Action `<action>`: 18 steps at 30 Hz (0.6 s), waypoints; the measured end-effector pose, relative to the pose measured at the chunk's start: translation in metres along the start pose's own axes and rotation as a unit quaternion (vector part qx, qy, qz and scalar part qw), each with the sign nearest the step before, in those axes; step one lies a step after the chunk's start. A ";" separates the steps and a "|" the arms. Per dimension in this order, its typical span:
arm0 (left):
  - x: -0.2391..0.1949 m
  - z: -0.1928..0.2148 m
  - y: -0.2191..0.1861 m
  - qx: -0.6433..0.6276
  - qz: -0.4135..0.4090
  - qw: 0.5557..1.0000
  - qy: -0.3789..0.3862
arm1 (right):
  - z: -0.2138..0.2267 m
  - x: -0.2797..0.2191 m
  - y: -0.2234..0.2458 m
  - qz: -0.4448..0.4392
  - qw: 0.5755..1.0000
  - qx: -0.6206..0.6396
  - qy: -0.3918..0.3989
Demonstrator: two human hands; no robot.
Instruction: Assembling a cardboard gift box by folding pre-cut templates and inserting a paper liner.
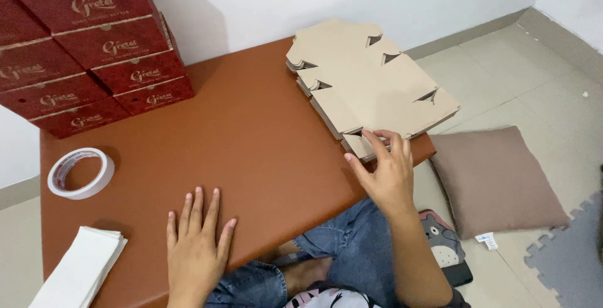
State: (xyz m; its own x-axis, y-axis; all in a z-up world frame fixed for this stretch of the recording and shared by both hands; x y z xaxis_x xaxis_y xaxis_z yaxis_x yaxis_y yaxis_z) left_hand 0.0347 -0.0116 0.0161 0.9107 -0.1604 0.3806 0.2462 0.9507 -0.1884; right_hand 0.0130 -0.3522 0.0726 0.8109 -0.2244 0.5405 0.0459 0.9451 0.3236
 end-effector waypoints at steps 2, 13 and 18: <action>0.000 -0.005 0.003 0.000 0.004 1.000 0.010 | -0.001 0.004 -0.006 -0.042 0.998 0.028 0.031; 0.001 -0.008 0.004 0.015 0.010 0.999 0.038 | 0.014 0.010 -0.008 -0.049 0.997 0.024 -0.051; 0.001 -0.007 0.003 0.006 0.013 1.000 0.019 | 0.004 0.003 -0.028 0.002 0.993 -0.055 -0.103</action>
State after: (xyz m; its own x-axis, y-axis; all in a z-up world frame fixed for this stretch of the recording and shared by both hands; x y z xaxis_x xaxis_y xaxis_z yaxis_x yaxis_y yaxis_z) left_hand 0.0387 -0.0105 0.0092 0.9284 -0.1456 0.3420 0.2192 0.9575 -0.1873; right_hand 0.0122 -0.3801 0.0681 0.6755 -0.2536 0.6924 0.1152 0.9638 0.2406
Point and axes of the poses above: each hand's wrist, its own x-axis towards the middle knuckle, its own z-axis out of the back of the hand, y = z × x, the point moved 4 cm from there along x, towards the middle knuckle, and after that the axes turned 8 degrees about z, right-handed, at the moved point
